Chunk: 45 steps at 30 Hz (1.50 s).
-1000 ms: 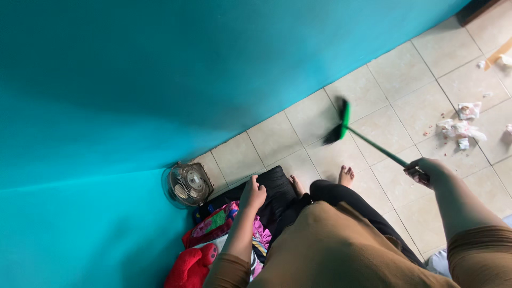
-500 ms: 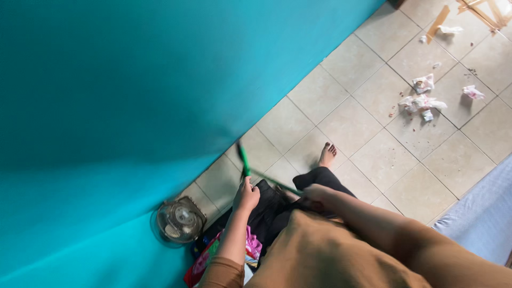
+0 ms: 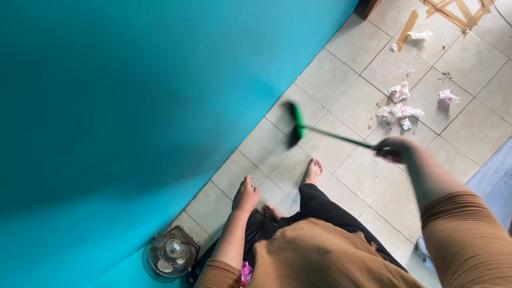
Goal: The person sweeps a tiled floor using a green broom, gathering scattered pieces of paper and tape into a pile. They move around the room, sweeping near a bed, a sofa, and a wooden door, eventually pushing the debris towards the doorway.
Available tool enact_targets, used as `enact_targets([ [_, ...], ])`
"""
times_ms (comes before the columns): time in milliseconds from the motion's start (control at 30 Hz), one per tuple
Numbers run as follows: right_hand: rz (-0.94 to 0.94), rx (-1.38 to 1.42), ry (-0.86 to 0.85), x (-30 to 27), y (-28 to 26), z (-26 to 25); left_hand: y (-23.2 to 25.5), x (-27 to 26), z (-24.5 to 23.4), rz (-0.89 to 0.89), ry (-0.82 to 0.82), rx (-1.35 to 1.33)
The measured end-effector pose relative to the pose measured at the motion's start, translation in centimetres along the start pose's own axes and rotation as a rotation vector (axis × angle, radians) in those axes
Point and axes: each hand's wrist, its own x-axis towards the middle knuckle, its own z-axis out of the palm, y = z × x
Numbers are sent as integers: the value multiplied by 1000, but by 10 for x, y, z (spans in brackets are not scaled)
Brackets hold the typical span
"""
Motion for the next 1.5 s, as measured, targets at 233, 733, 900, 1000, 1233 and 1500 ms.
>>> enact_targets([
  [233,-297,-88,527,-8,-30,-80,86,33,-7,-7,-63,54],
  [733,-317,-518,-58,22,46,141,161,67,18,96,-149,190],
  [900,-361,-924,-97,58,17,29,206,76,10,131,-147,259],
  [1000,-168,-311,105,50,3,-90,232,85,12,177,-150,272],
  [1233,-356,-137,548,-15,-7,-162,290,112,45,361,-191,368],
  [1500,-233,708,344,-132,116,-65,419,178,83,557,-386,492],
])
